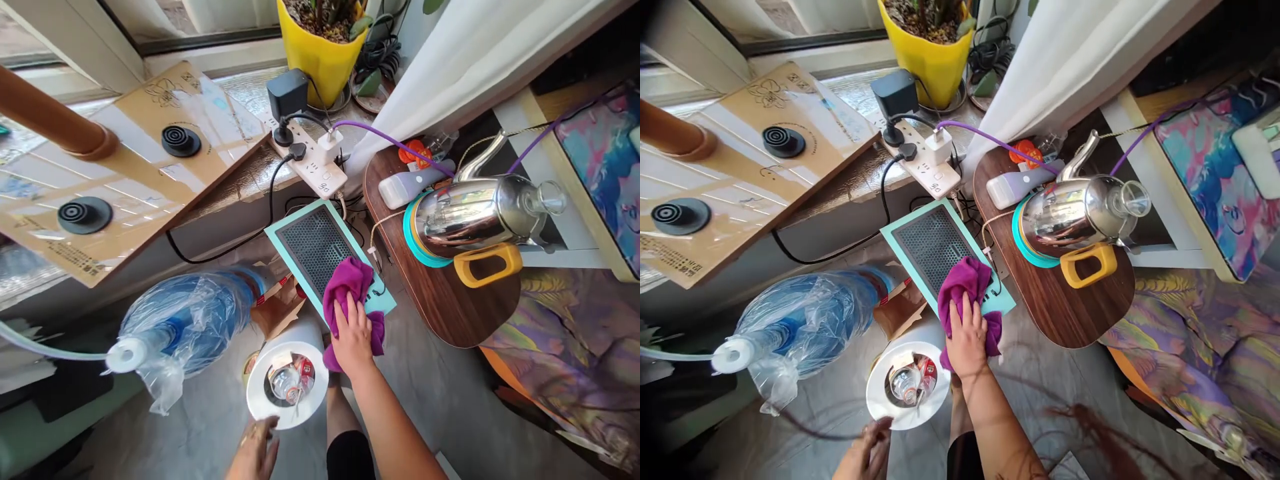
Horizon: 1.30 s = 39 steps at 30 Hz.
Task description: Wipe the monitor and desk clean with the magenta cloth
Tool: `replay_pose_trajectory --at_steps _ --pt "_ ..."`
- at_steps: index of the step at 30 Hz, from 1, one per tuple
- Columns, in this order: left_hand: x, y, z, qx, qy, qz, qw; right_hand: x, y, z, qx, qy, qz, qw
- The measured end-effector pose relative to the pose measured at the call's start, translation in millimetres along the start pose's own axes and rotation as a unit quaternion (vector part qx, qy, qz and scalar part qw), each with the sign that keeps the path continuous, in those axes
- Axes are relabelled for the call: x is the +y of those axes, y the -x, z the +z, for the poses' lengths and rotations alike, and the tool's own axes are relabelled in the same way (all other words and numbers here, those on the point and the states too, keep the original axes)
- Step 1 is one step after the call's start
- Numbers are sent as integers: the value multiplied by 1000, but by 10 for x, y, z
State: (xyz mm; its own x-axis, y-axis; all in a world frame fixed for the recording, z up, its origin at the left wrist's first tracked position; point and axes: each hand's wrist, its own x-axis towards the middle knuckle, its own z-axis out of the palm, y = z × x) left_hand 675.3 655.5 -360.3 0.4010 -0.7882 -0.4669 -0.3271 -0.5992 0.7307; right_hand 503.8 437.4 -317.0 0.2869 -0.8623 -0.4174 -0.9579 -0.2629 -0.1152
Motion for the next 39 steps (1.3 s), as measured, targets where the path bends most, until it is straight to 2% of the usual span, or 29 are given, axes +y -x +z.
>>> replay_pose_trajectory --at_steps 1,3,5,7,10,12,16,18,20,23,25,28,31,39 --pt "33 -3 -57 -11 15 -5 1000 148 152 88 1 -7 -4 1000" --pt "156 -178 -128 -30 48 -11 998 500 436 256 21 -29 5 999" --pt "356 -541 -144 -49 34 11 998 905 660 386 67 -62 53 994" --pt "614 -996 -132 -47 -4 62 997 1293 772 446 146 -98 127 976" --pt "1027 -1643 -111 11 -70 132 989 1669 627 373 252 -124 195 940" --pt "1275 -1984 -103 40 -109 152 982 1729 323 239 253 -115 174 945" --pt "1670 -2464 -64 103 -139 83 981 1597 -342 -45 145 -82 57 984" --pt "1823 -2642 -23 135 -131 51 981 1523 -422 -106 112 -59 31 991" --pt "1944 -2789 34 153 -119 44 980 1447 -251 -81 99 -34 37 994" --pt "2051 -2933 136 149 -119 41 981 1256 267 74 67 -17 48 996" --pt "2072 -2968 194 146 -127 47 980 1053 556 176 22 -26 28 999" --pt "2055 -2960 234 155 -135 58 977 685 629 198 -42 -44 -3 998" --pt "2032 -2931 226 155 -142 55 976 354 261 37 -58 -51 -19 997" --pt "1959 -2909 226 179 -140 75 971 -313 -1420 -551 45 -150 -48 987"
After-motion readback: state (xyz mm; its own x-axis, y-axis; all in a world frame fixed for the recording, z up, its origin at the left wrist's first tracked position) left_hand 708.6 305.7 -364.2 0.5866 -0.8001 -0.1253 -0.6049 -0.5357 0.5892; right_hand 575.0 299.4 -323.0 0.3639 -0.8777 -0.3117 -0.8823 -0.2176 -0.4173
